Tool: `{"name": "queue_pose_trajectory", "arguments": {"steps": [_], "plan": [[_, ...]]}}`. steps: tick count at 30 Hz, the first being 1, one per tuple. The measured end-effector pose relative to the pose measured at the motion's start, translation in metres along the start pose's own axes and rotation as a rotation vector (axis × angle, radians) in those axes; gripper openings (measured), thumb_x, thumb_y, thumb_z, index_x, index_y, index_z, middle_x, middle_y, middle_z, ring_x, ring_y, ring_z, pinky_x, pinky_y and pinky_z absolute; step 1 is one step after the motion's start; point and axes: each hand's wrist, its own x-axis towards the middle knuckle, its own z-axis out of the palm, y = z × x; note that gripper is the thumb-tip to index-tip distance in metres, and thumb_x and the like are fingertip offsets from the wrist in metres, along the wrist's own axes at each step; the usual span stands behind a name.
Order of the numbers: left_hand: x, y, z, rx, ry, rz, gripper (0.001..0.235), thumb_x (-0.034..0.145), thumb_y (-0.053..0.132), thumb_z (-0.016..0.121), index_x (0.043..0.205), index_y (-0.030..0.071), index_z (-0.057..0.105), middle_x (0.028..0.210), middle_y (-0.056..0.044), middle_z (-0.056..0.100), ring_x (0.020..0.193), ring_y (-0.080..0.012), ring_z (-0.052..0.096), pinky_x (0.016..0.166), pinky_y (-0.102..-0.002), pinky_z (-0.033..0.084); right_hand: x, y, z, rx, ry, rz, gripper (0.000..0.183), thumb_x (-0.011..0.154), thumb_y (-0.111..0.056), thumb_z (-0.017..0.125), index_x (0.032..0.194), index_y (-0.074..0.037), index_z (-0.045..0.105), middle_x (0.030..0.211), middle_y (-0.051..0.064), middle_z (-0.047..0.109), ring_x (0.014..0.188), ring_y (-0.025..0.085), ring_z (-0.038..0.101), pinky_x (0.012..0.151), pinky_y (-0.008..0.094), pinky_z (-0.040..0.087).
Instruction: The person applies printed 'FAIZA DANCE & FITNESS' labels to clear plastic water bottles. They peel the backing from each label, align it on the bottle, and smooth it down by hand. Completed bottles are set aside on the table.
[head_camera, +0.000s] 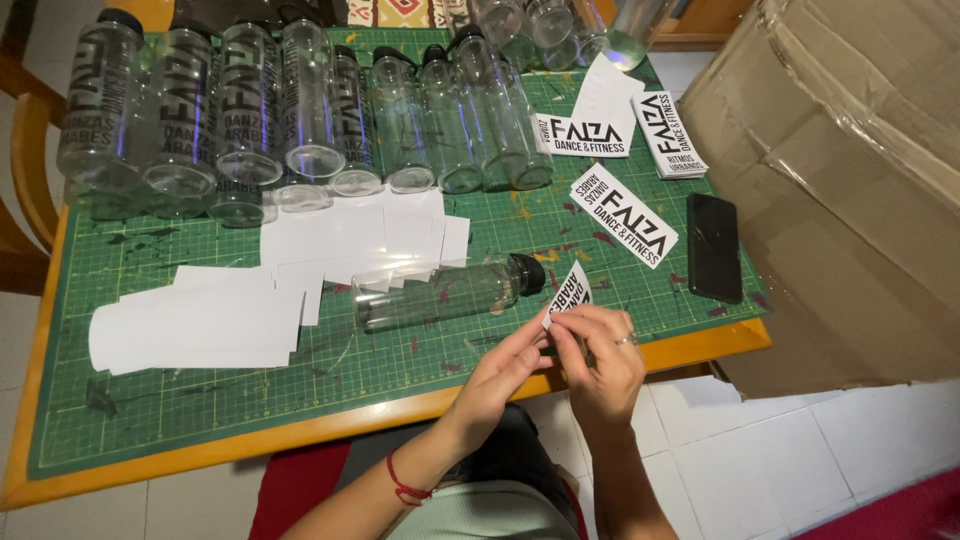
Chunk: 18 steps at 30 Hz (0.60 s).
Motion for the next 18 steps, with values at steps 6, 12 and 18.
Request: {"name": "queue_pose_trajectory", "arguments": {"steps": [6, 12, 18], "plan": [[0.001, 0.008, 0.002, -0.005, -0.024, -0.041, 0.068, 0.110, 0.036, 0.053, 0.169, 0.008, 0.034, 0.174, -0.013, 0.040, 0.156, -0.0203, 0.044, 0.123, -0.037, 0.041, 0.000, 0.004, 0.004, -0.032, 0.032, -0.065, 0.009, 0.097, -0.002, 0.082, 0.104, -0.002, 0.077, 0.104, 0.010, 0.076, 0.096, 0.026, 0.072, 0.088, 0.035, 0.058], [0.002, 0.008, 0.001, -0.042, -0.075, 0.002, 0.071, 0.112, 0.039, 0.053, 0.171, 0.009, 0.028, 0.177, -0.020, 0.032, 0.163, -0.0295, 0.034, 0.126, -0.044, 0.040, -0.001, 0.006, 0.003, -0.034, 0.021, -0.048, 0.004, 0.099, 0.001, 0.077, 0.102, -0.001, 0.077, 0.102, 0.011, 0.077, 0.097, 0.025, 0.072, 0.089, 0.035, 0.058], [-0.003, 0.017, 0.004, -0.069, -0.103, 0.072, 0.067, 0.112, 0.046, 0.049, 0.164, 0.006, 0.034, 0.172, -0.021, 0.041, 0.157, -0.0269, 0.043, 0.124, -0.042, 0.039, 0.004, -0.001, 0.000, -0.008, 0.015, -0.080, 0.006, 0.099, 0.000, 0.077, 0.104, 0.001, 0.077, 0.102, 0.013, 0.078, 0.096, 0.027, 0.074, 0.089, 0.035, 0.060]]}}
